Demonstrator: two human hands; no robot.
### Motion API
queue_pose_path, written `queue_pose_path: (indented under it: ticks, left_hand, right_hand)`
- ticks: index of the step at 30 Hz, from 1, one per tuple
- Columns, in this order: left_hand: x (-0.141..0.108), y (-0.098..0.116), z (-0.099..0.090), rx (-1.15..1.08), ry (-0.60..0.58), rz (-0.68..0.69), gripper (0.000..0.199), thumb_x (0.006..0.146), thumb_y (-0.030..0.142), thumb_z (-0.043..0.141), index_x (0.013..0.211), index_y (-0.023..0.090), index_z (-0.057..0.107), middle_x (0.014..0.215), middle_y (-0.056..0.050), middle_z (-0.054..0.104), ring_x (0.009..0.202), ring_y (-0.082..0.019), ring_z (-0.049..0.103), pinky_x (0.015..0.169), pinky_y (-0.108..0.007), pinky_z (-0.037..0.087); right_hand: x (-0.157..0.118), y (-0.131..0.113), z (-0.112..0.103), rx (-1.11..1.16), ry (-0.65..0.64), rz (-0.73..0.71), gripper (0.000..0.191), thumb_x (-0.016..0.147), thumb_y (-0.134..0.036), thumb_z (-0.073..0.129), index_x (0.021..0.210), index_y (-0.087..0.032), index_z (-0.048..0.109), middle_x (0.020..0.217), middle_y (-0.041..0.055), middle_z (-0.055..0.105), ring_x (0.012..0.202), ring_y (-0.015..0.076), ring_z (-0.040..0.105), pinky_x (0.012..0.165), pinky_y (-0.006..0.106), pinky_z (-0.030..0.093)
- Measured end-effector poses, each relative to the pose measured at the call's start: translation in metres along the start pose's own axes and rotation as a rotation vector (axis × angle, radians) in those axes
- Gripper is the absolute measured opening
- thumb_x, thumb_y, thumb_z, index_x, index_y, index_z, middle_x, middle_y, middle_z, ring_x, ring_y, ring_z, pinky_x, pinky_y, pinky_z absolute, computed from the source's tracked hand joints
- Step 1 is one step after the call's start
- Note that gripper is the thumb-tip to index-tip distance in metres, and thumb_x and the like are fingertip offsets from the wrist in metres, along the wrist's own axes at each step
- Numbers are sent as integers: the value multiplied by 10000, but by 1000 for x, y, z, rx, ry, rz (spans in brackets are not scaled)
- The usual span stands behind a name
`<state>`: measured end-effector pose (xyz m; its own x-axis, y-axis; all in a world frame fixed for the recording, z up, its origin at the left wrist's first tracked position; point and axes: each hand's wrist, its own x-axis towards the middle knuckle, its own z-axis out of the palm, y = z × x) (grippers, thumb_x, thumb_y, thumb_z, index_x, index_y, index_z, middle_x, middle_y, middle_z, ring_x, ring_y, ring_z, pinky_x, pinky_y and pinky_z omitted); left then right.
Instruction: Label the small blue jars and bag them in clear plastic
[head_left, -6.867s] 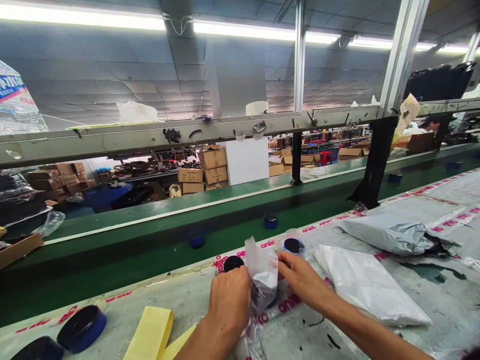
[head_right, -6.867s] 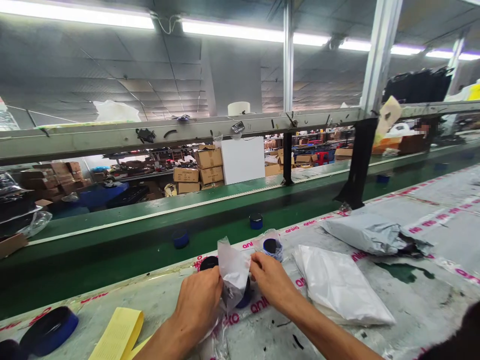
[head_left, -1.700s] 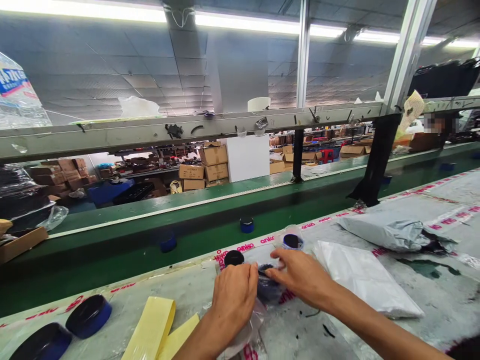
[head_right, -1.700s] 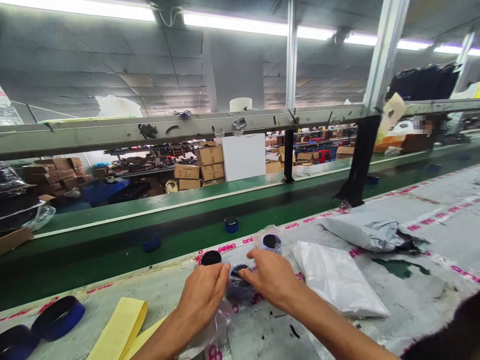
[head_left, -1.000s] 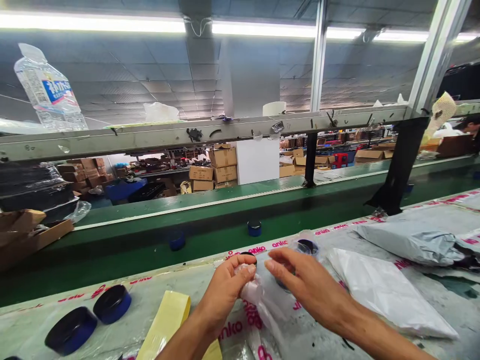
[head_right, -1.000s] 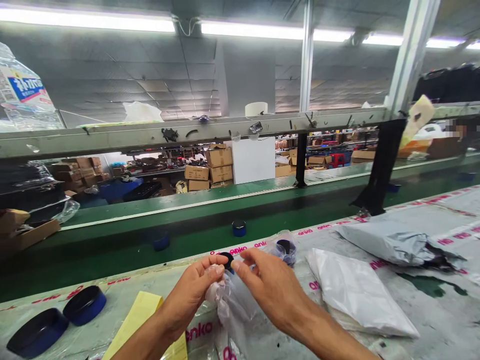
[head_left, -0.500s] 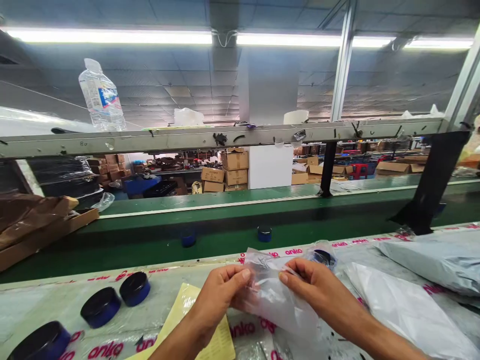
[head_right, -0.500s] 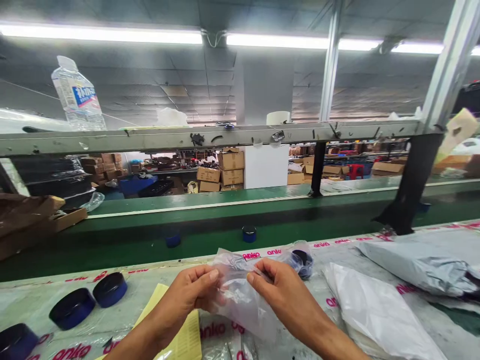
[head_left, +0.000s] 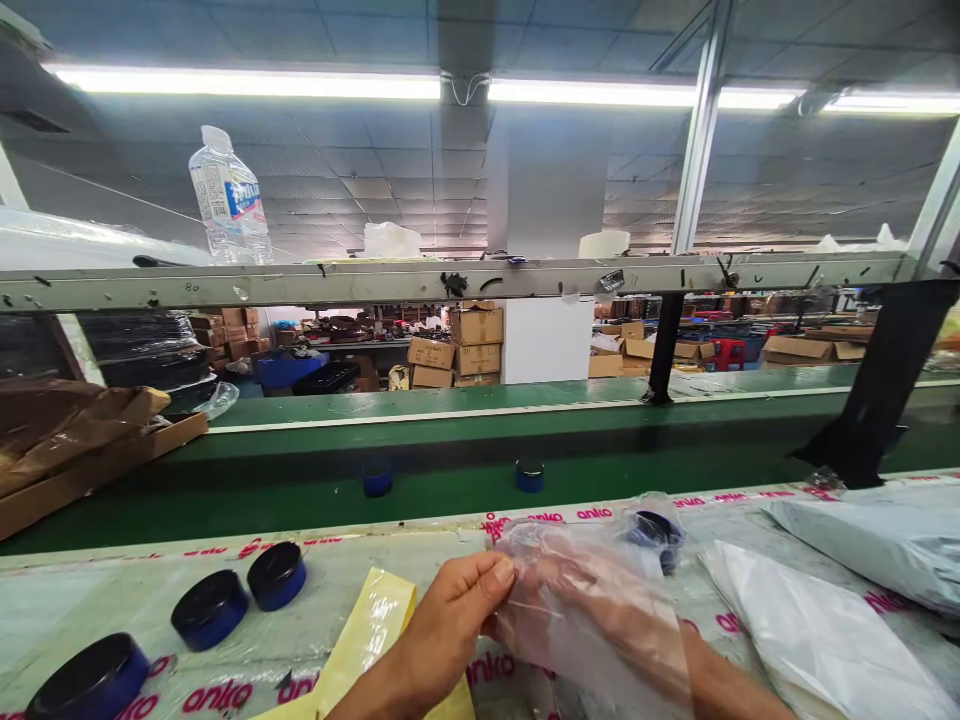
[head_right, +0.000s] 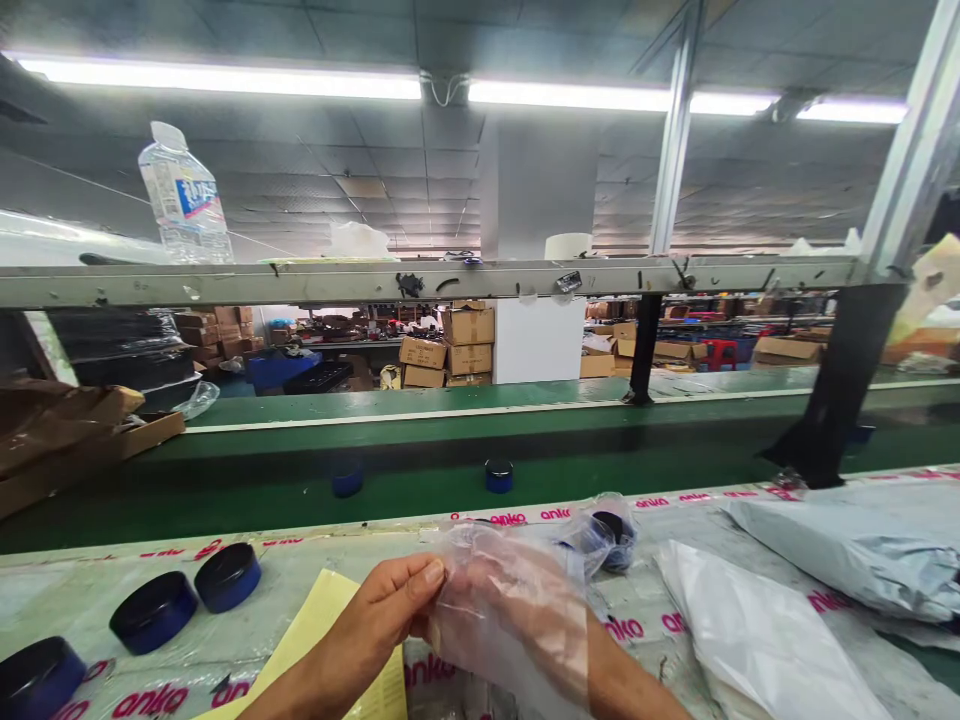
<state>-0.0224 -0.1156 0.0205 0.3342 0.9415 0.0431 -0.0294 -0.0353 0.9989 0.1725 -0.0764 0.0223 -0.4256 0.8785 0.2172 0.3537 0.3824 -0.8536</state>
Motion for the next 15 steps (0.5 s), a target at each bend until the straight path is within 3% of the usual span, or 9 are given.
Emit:
queue_pose_path:
  ticks: [4, 6, 9, 12, 15]
  left_hand:
    - [-5, 0, 5, 327, 70, 20, 530, 937, 627, 445, 791, 164, 657, 794, -27, 621, 785, -180, 528, 683, -251, 397]
    - [-8, 3, 8, 445, 105, 29, 525, 974, 588, 372, 815, 183, 665, 835, -23, 651, 826, -194, 549, 692, -251, 400]
    - [-10, 3, 11, 605, 137, 48, 519, 995, 533, 308, 776, 200, 641, 779, -22, 659, 733, -188, 558, 640, -261, 374]
    - [-8, -3, 10, 794, 164, 104, 510, 991, 508, 302, 697, 201, 584, 706, -33, 637, 651, -181, 526, 595, -287, 302]
    - [-8, -10, 8, 779, 174, 137, 527, 994, 517, 298, 681, 202, 582, 713, -40, 645, 665, -186, 533, 621, -295, 308]
  right_hand:
    - [-3, -1, 16, 188, -89, -10, 462, 822, -662, 587, 964, -246, 730, 931, 65, 722, 874, 264, 662, 780, 379, 556]
    - [-5, -3, 19, 290, -101, 53, 438, 777, -607, 685, 977, -220, 728, 932, 58, 725, 879, 250, 663, 801, 359, 544]
    - [-6, -4, 21, 509, -72, 189, 360, 721, -496, 797, 889, -188, 716, 861, 31, 716, 772, 186, 645, 732, 287, 517]
    - [-7, -2, 22, 676, -35, 228, 355, 658, -442, 860, 783, -172, 667, 799, 4, 688, 654, 123, 582, 624, 231, 453]
    - [-7, 6, 25, 735, -2, 277, 402, 594, -421, 897, 704, -168, 605, 676, -21, 636, 564, 91, 505, 548, 214, 380]
